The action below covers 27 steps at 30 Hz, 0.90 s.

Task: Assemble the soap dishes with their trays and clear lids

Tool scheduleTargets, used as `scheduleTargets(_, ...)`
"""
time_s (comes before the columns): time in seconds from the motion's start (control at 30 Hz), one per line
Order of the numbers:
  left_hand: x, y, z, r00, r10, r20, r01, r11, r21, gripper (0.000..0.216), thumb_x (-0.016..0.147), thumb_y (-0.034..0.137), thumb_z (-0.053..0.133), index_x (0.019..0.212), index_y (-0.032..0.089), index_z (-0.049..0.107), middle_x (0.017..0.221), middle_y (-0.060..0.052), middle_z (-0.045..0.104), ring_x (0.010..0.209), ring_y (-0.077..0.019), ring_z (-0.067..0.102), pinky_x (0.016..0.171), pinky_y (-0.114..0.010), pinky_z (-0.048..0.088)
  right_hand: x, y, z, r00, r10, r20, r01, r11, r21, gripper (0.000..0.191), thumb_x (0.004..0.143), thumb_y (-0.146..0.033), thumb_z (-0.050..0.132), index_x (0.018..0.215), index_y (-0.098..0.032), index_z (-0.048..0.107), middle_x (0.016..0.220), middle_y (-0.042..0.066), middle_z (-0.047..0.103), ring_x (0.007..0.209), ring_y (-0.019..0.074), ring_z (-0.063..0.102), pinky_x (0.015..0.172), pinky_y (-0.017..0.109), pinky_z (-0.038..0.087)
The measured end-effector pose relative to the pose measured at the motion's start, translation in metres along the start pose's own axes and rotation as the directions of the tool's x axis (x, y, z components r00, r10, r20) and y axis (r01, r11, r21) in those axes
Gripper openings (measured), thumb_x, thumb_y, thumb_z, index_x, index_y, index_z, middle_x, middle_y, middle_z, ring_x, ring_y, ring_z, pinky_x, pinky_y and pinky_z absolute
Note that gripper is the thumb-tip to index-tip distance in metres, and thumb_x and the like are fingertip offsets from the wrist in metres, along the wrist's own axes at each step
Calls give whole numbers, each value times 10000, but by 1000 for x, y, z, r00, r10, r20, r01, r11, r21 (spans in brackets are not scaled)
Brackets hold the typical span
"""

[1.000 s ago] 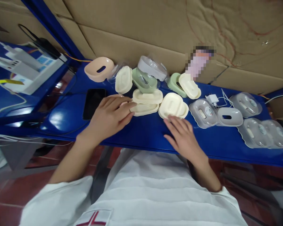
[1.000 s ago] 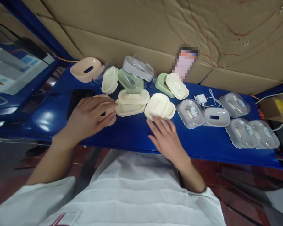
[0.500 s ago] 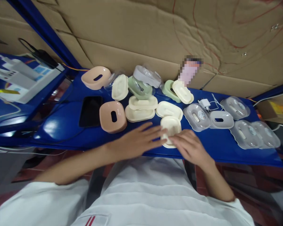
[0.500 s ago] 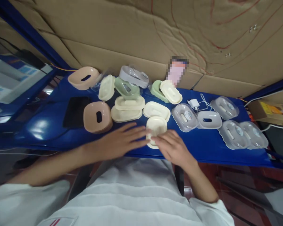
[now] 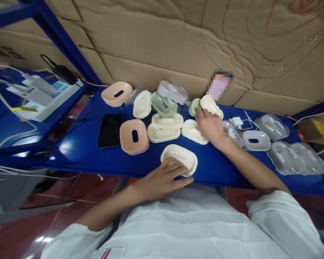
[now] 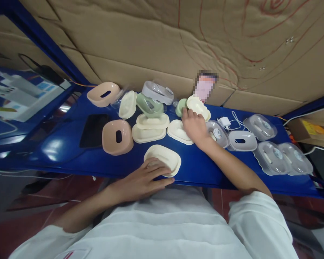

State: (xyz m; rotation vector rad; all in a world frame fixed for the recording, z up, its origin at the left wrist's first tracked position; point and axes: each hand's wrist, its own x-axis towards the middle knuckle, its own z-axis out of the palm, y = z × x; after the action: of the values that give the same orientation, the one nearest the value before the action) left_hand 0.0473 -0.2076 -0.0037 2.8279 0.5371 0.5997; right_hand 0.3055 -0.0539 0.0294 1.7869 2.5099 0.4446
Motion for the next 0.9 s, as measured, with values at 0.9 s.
scheduleTargets(0.9,-22,-34,-11,953,-160,-258,197,972,125,441,1060,272,741,1492,276,655,1508,-115,693,1438,-302,624,1190,-477,529,-138,-86,-25,865,-281,-416,433,837,335,171,1107,-332,661,1194,-226,762,1125,50,805,1016,195,692,1017,403,485)
